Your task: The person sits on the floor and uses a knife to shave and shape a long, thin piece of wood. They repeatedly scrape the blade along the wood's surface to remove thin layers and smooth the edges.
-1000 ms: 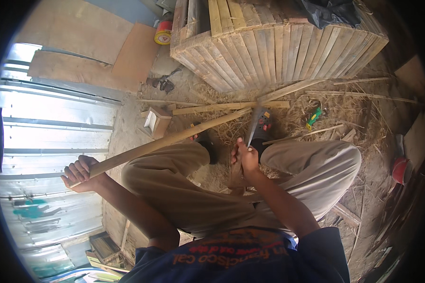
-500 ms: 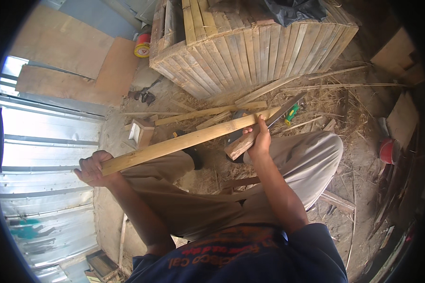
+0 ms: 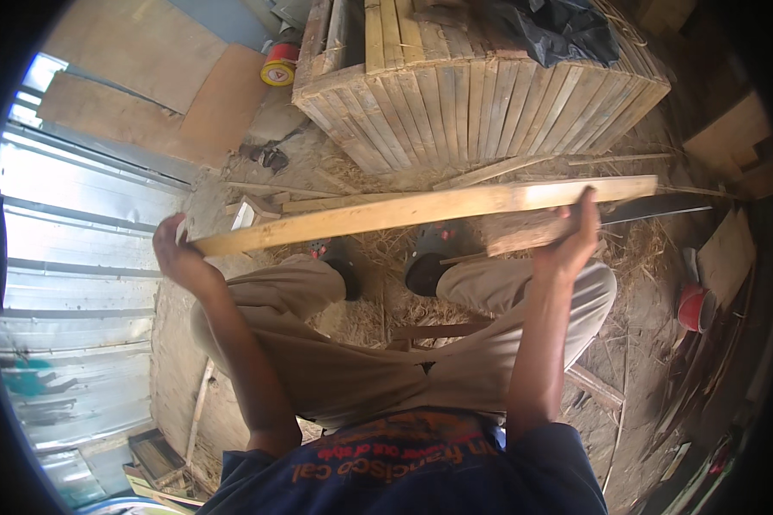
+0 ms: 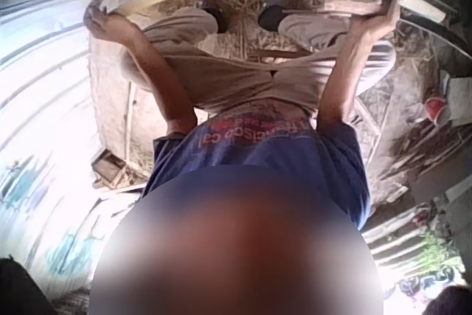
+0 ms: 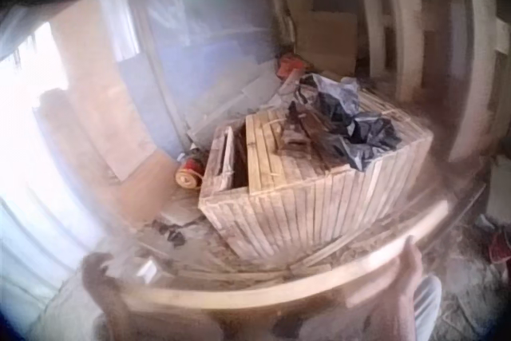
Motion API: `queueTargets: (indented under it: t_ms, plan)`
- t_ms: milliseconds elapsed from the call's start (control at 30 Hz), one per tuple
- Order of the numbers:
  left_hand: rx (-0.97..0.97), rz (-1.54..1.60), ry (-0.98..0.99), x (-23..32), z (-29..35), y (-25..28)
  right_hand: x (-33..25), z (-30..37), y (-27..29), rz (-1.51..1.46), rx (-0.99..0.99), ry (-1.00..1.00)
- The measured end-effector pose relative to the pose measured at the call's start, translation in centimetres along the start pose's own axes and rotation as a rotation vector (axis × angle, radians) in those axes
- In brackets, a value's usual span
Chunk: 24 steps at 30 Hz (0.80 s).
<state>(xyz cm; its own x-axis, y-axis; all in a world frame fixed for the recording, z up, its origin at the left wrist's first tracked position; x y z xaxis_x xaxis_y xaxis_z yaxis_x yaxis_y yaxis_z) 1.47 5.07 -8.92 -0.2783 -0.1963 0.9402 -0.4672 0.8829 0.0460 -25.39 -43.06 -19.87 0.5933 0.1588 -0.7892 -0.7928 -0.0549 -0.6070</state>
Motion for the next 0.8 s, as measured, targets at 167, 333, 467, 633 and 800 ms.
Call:
queueTargets:
  t_ms: [167,333,467,633,800]
  plan:
    - [-0.312,-0.356,-0.079,1.9,2.1,-5.1,-5.6,-3.1,-3.4,-0.234,-0.117,0.166]
    - [-0.755,-0.199,-0.036,2.1,10.9,-11.6,-5.9,-0.7,-6.7,0.074,-0.400,0.312]
    - [-1.242,-0.137,-0.273,3.1,20.3,-16.6,-1.2,4.4,-10.9,0.236,-0.694,0.133]
    - [-1.279,0.043,0.147,-0.1,21.9,-16.7,3.4,9.7,-13.4,0.236,-0.905,-0.150]
    - [-0.984,0.161,0.366,-2.6,14.5,-13.7,7.7,9.4,-9.9,0.336,-0.812,-0.246]
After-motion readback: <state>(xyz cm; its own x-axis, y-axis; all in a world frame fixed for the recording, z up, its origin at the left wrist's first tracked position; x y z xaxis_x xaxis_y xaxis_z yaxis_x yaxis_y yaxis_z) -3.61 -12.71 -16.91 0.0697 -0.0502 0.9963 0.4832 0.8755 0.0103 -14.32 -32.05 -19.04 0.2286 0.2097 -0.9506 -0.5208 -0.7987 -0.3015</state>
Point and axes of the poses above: each hand's wrist, its own z-axis away from the middle knuckle, its own y-axis out of the back of the hand, x = y × z, the point moved 7 cm from there along -z, towards the middle knuckle, and after that the axes turned 11 degrees about y, right-handed, at the moved point
